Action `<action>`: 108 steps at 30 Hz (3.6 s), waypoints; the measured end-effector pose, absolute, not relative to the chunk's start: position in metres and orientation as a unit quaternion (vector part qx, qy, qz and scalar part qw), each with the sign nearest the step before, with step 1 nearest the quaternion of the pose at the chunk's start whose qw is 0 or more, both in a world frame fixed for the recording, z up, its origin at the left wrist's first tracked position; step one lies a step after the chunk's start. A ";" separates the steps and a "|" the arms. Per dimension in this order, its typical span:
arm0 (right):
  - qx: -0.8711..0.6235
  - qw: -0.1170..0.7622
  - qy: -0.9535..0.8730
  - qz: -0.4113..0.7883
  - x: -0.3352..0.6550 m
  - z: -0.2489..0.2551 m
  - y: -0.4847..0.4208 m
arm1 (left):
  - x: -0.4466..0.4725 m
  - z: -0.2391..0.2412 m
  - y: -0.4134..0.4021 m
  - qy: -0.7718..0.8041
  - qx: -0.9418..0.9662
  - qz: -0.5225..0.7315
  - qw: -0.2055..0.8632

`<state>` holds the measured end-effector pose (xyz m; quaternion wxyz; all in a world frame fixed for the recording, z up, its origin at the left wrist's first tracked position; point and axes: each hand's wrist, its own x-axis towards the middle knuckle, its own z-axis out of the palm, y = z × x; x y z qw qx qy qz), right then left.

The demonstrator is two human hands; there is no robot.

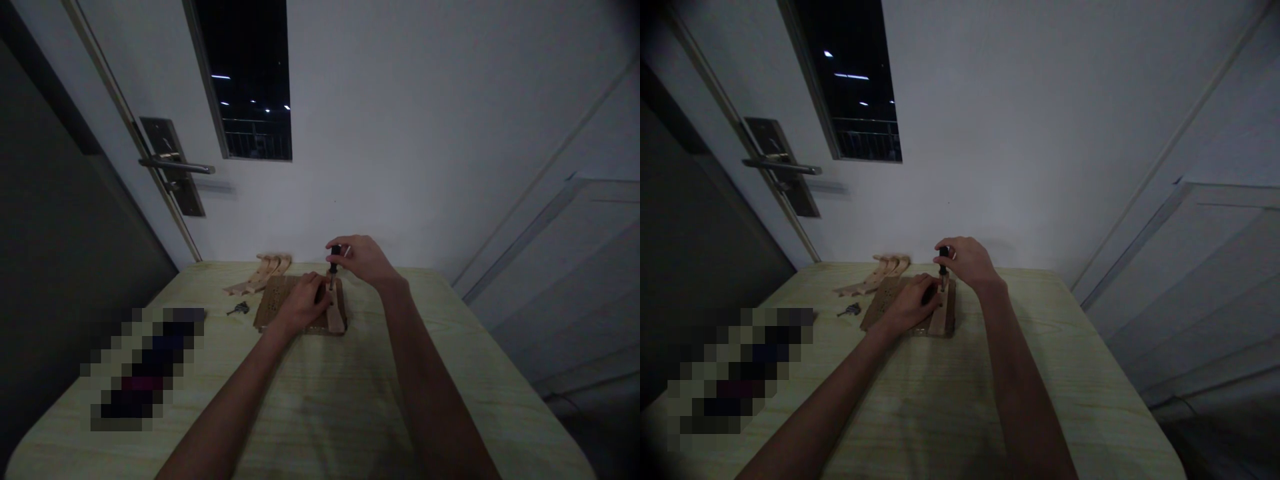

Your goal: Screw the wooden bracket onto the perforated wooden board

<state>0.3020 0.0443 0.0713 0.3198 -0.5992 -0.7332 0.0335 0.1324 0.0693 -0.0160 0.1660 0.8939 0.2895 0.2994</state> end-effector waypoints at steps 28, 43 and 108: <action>-0.589 0.328 -0.736 0.069 0.302 0.074 0.041 | 0.131 -0.019 0.073 0.285 0.892 0.301 0.178; -0.597 0.339 -0.725 0.052 0.296 0.073 0.041 | 0.132 -0.014 0.070 0.297 0.891 0.290 0.185; -0.604 0.347 -0.710 0.100 0.298 0.070 0.041 | 0.133 -0.021 0.072 0.279 0.905 0.288 0.145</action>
